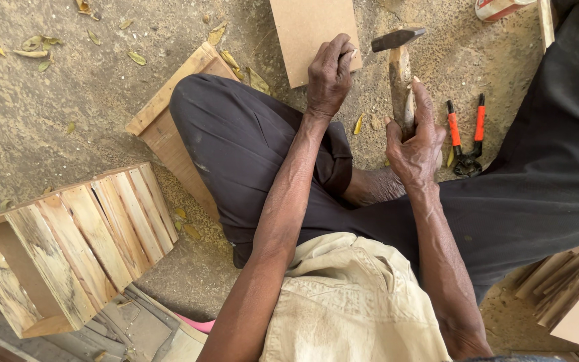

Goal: The person sits on the ground with a small wooden board on their lap, takes nails from a bowl, and hammers nails into the board with a hammer. They use pincers to pull out a nail, then resume hammering nails into the board and a small wooden box.

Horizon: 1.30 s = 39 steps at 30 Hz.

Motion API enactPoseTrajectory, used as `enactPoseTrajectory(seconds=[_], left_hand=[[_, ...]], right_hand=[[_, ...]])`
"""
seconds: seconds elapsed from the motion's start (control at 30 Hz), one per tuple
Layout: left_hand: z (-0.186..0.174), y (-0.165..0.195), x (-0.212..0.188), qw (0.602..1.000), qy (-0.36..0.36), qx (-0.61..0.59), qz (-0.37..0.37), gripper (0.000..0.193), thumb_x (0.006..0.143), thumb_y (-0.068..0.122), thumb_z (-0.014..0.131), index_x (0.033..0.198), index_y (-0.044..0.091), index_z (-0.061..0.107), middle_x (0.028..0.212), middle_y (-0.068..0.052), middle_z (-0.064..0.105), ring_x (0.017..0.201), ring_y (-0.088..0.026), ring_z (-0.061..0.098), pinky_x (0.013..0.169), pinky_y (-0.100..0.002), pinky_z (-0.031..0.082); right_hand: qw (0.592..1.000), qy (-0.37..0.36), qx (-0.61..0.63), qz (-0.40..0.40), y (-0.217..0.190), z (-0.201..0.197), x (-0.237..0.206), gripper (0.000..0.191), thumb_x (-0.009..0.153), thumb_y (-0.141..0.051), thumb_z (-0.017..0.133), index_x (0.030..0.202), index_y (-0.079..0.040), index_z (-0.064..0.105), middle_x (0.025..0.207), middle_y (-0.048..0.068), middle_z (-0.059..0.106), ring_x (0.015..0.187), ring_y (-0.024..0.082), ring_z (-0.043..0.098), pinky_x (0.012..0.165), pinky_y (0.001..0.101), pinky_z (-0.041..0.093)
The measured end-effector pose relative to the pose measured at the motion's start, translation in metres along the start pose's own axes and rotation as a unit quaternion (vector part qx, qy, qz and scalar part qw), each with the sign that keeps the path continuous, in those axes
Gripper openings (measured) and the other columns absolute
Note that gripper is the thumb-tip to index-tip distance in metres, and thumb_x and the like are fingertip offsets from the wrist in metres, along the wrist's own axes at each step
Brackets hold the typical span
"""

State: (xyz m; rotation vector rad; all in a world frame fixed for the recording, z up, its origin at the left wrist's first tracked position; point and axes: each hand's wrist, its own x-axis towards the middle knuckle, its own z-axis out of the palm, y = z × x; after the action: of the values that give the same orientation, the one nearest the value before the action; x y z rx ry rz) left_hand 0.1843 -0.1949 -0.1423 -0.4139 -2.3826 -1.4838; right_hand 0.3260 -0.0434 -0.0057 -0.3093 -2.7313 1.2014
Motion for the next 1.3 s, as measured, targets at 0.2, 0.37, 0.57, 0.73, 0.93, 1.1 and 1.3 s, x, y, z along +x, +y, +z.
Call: enactPoseTrajectory(seconds=[0.2, 0.37, 0.57, 0.73, 0.93, 1.1, 1.3], left_hand=[[0.003, -0.007, -0.003, 1.000, 0.001, 0.013, 0.019, 0.026, 0.107, 0.014, 0.060, 0.132, 0.009, 0.058, 0.096, -0.002, 0.067, 0.088, -0.012, 0.071, 0.078, -0.023, 0.067], [0.004, -0.009, -0.005, 1.000, 0.002, 0.014, 0.022, 0.026, 0.107, 0.014, 0.059, 0.133, 0.008, 0.058, 0.096, -0.002, 0.068, 0.089, -0.012, 0.071, 0.079, -0.024, 0.067], [0.005, -0.010, -0.004, 0.997, 0.011, 0.043, 0.059, 0.027, 0.109, 0.014, 0.056, 0.135, 0.005, 0.054, 0.098, -0.003, 0.067, 0.093, -0.014, 0.072, 0.082, -0.025, 0.065], [0.004, -0.011, -0.005, 0.998, 0.005, 0.040, 0.050, 0.028, 0.108, 0.013, 0.057, 0.135, 0.005, 0.054, 0.097, -0.004, 0.068, 0.090, -0.014, 0.072, 0.079, -0.025, 0.068], [0.004, -0.012, -0.006, 0.997, -0.002, 0.050, 0.065, 0.031, 0.107, 0.012, 0.058, 0.136, 0.004, 0.052, 0.101, -0.006, 0.068, 0.094, -0.016, 0.072, 0.081, -0.025, 0.068], [0.008, -0.014, -0.007, 0.999, 0.001, 0.031, 0.027, 0.029, 0.106, 0.010, 0.060, 0.134, 0.005, 0.054, 0.103, -0.007, 0.071, 0.092, -0.015, 0.074, 0.077, -0.026, 0.069], [0.006, -0.014, -0.006, 0.993, 0.004, 0.077, 0.084, 0.023, 0.104, 0.010, 0.059, 0.125, 0.007, 0.050, 0.113, -0.013, 0.069, 0.094, -0.018, 0.072, 0.077, -0.022, 0.068]], right_hand=[[1.000, -0.014, 0.008, 0.009, 0.000, 0.006, 0.000, 0.078, 0.093, -0.002, 0.076, 0.162, -0.010, 0.041, 0.066, 0.004, 0.060, 0.054, 0.013, 0.057, 0.054, 0.0326, 0.047], [1.000, -0.014, 0.002, 0.005, -0.001, 0.005, 0.000, 0.078, 0.094, -0.001, 0.076, 0.163, -0.011, 0.041, 0.068, 0.005, 0.062, 0.054, 0.014, 0.058, 0.054, 0.0319, 0.048], [0.999, -0.025, -0.020, -0.028, -0.002, 0.006, 0.002, 0.079, 0.094, 0.000, 0.072, 0.164, -0.009, 0.036, 0.072, 0.011, 0.067, 0.056, 0.018, 0.065, 0.054, 0.0337, 0.053], [0.997, -0.044, -0.045, -0.032, -0.003, 0.009, 0.003, 0.080, 0.092, 0.000, 0.072, 0.163, -0.005, 0.035, 0.069, 0.013, 0.067, 0.054, 0.023, 0.066, 0.053, 0.0377, 0.054], [0.994, -0.051, -0.083, -0.050, 0.005, 0.015, 0.001, 0.080, 0.093, -0.001, 0.073, 0.163, -0.006, 0.034, 0.073, 0.016, 0.068, 0.058, 0.024, 0.066, 0.053, 0.0400, 0.053], [0.986, -0.043, -0.114, -0.111, 0.018, 0.028, 0.005, 0.071, 0.093, 0.002, 0.069, 0.158, -0.008, 0.043, 0.087, 0.017, 0.071, 0.057, 0.017, 0.063, 0.050, 0.0312, 0.054], [0.985, 0.007, -0.094, -0.146, 0.018, 0.025, -0.005, 0.065, 0.097, 0.003, 0.068, 0.157, -0.007, 0.046, 0.083, 0.012, 0.067, 0.059, 0.016, 0.058, 0.050, 0.0321, 0.051]])
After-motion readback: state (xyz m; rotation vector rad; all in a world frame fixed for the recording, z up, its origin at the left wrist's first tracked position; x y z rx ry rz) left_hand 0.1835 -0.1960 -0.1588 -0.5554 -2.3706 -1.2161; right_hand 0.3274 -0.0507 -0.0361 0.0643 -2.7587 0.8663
